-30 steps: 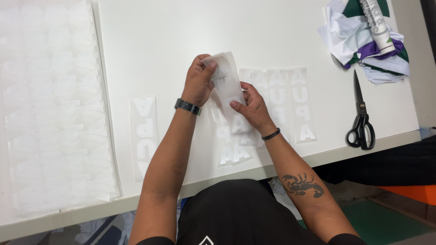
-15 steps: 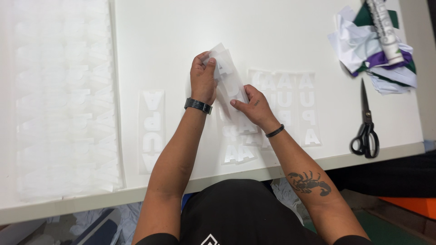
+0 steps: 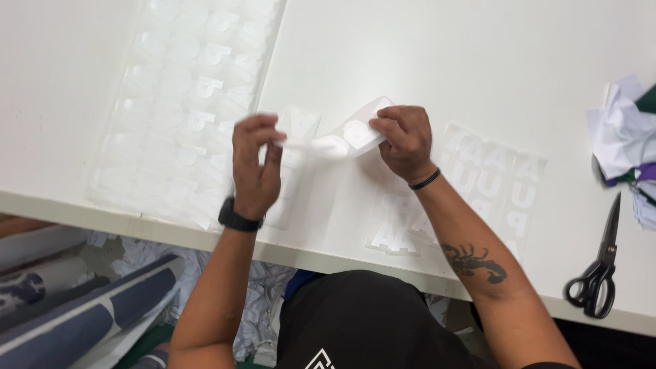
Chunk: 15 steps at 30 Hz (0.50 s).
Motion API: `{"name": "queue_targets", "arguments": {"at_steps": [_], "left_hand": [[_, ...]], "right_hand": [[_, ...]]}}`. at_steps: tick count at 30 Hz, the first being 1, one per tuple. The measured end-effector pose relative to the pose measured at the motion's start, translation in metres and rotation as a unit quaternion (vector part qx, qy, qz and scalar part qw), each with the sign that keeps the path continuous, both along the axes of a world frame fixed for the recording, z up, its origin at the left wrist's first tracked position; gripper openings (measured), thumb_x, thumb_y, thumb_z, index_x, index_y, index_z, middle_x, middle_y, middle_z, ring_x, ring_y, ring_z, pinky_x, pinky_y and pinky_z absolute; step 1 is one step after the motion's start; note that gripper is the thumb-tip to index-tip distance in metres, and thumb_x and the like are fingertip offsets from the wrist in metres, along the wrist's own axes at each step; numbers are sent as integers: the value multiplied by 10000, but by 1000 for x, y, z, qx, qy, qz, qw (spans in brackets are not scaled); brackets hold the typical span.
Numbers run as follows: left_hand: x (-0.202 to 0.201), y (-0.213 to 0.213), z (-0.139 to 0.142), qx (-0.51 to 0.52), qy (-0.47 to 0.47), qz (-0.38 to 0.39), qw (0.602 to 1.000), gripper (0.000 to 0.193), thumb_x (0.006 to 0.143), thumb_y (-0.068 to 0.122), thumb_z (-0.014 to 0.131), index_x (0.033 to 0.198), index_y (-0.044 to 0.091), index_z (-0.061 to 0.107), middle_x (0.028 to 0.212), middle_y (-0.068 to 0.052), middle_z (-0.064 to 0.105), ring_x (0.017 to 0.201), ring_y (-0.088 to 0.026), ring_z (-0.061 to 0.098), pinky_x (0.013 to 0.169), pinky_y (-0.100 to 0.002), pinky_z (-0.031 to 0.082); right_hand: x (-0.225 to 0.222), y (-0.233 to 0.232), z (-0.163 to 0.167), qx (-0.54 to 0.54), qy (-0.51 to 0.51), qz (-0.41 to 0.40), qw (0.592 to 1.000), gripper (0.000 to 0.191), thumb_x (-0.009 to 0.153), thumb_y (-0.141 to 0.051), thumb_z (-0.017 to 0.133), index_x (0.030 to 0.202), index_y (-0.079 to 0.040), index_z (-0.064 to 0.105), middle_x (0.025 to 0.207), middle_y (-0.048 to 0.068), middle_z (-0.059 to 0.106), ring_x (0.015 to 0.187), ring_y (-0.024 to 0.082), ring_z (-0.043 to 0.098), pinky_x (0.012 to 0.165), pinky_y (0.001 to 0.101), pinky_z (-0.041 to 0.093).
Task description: The person uses shears to cut individual letter stickers from a transparent sheet on a white table. They repeatedly cut along the edges of the letters, then peel off the backing to separate the cut pieces.
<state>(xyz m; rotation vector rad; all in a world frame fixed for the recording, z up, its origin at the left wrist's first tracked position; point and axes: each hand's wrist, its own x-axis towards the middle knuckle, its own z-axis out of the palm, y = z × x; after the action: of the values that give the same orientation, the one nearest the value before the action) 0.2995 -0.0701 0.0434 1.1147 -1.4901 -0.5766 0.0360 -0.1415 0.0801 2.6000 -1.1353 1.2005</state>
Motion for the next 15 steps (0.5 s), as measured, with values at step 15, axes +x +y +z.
{"name": "queue_targets", "arguments": {"at_steps": [15], "left_hand": [[-72, 96, -66, 371, 220, -40, 902, 235, 1037, 134, 617, 1237, 11, 626, 1119, -151, 707, 985, -127, 653, 858, -255, 535]], "right_hand": [[-109, 68, -35, 281, 84, -37, 955, 731, 721, -454, 860, 1333, -127, 628, 1506, 167, 490, 1432, 363, 409, 1165, 534, 313]]}}
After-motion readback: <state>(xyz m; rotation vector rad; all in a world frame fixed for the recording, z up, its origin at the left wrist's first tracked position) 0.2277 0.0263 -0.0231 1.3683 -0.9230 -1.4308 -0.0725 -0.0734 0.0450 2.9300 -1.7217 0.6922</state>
